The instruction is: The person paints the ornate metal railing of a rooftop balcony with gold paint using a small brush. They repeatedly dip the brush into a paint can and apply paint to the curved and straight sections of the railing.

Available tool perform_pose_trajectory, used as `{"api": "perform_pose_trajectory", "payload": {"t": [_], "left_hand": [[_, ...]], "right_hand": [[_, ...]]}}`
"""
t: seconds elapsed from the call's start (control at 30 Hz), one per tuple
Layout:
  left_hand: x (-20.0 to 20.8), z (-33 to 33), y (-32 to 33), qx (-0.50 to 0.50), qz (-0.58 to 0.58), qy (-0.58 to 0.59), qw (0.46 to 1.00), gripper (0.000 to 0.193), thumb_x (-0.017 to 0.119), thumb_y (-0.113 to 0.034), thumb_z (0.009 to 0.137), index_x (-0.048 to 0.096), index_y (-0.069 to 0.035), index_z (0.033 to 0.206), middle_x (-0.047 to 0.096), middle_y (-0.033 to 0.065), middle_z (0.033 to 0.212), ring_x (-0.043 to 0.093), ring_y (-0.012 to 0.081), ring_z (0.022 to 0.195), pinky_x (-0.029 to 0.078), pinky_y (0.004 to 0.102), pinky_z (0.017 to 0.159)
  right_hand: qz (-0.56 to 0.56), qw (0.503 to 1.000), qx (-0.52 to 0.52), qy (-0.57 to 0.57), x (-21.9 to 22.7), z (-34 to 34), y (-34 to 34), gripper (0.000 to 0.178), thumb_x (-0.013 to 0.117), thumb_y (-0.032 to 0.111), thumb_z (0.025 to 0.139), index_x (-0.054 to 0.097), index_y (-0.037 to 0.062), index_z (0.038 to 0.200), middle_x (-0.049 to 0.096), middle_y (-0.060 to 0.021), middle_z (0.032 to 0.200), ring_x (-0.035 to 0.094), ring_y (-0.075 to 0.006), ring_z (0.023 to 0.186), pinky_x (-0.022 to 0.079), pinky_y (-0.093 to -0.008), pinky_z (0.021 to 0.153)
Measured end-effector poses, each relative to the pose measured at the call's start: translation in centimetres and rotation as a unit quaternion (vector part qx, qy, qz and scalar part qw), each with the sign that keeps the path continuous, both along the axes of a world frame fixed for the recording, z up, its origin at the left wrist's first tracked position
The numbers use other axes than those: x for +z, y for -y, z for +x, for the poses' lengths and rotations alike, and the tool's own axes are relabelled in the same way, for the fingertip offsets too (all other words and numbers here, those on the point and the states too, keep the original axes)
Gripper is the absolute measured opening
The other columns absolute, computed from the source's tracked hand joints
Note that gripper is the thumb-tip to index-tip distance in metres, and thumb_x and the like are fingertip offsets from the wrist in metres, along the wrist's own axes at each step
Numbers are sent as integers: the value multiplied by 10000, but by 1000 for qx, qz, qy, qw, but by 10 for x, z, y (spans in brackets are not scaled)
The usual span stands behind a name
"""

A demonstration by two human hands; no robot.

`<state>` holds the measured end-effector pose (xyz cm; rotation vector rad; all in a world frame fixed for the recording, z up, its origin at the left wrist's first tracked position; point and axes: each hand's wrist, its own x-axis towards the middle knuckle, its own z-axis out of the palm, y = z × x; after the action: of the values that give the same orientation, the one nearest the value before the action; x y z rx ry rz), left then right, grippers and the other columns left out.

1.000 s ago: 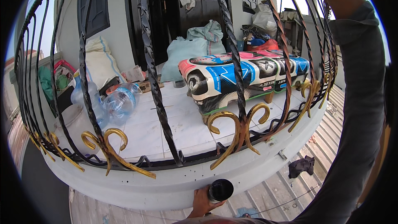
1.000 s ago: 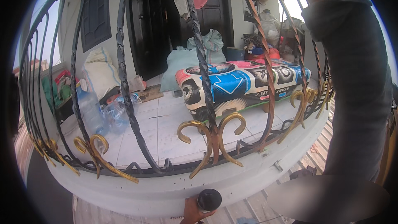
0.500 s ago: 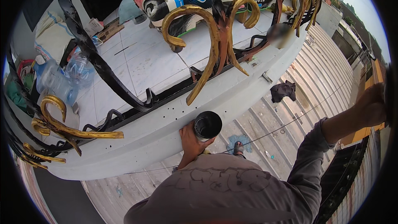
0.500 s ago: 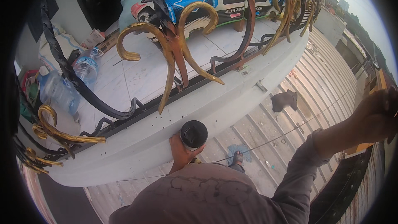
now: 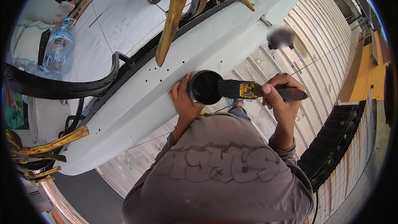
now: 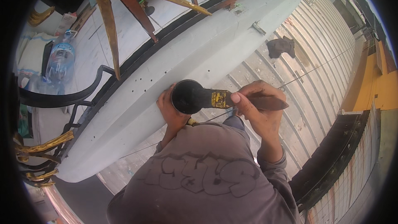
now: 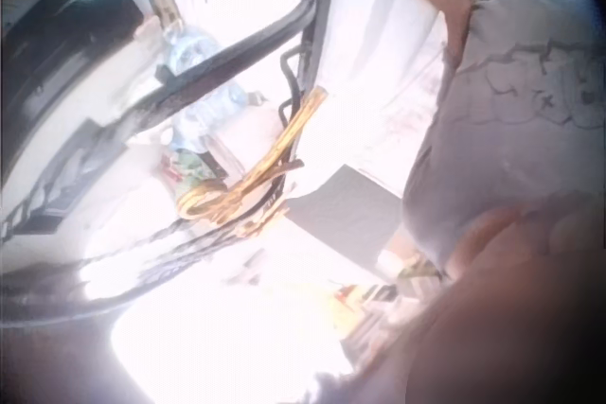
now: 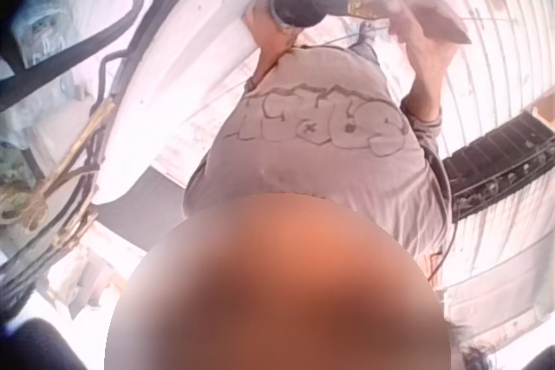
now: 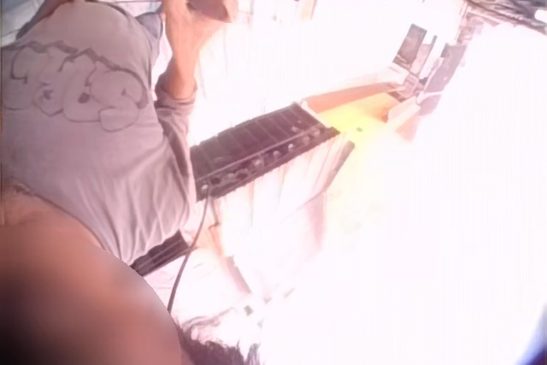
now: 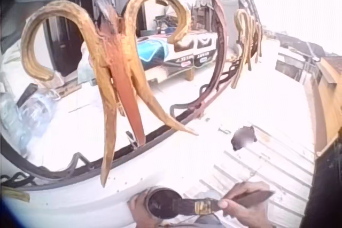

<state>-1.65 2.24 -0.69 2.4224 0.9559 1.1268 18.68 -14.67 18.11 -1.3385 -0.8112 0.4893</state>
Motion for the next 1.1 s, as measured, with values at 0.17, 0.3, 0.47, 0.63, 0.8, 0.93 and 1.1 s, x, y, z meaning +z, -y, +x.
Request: {"api": "perform_pose_trajectory", "payload": {"t": [0.17,0.3,0.47,0.63,0.8,0.93,1.1], "left_hand": [[6,2,0,-7,8,26,1000,915,719,-668,805,515,-46,1444,581,61,1455,490,313,1299,308,487,1063],[10,2,1,-2,-12,33,999,927,911,-490,658,563,-61,1403,633,59,1334,475,276,1242,345,466,1064],[8,5,1,28,27,8,999,969,889,-599,637,579,-66,1386,639,39,1309,481,272,1228,347,464,1052],[6,6,3,34,21,7,999,971,795,-697,680,569,-70,1386,626,41,1346,500,280,1245,344,473,1038],[8,4,2,33,24,-7,999,982,678,-780,758,530,-50,1399,601,56,1426,527,303,1259,343,494,1016],[6,6,1,39,38,-2,999,976,681,-778,757,533,-53,1393,610,47,1417,539,300,1248,352,498,999],[6,6,2,43,52,4,998,977,664,-793,757,540,-54,1385,615,43,1416,548,302,1234,361,496,981]], "right_hand": [[-71,968,109,213,13,-7,-29,132,867,94,807,779,36,887,716,-63,761,691,-147,663,497,-267,585],[-131,944,134,272,15,-8,-42,156,853,93,797,798,49,935,721,-78,788,709,-185,682,518,-300,607],[-178,915,184,313,10,-18,-55,213,832,79,783,805,60,994,726,-90,827,725,-228,712,549,-309,651],[-166,852,209,451,1,-17,-69,241,805,115,789,802,91,1029,723,-78,860,710,-251,742,558,-347,673],[-165,810,224,517,-1,-13,-79,214,790,176,799,802,103,999,704,-67,831,690,-260,772,555,-379,698],[-176,796,242,527,-1,-15,-85,192,747,198,823,790,96,979,679,-80,820,682,-286,815,549,-409,719],[-195,782,241,541,-2,-20,-89,184,769,211,820,794,101,965,671,-68,816,667,-273,822,542,-405,733]]}}
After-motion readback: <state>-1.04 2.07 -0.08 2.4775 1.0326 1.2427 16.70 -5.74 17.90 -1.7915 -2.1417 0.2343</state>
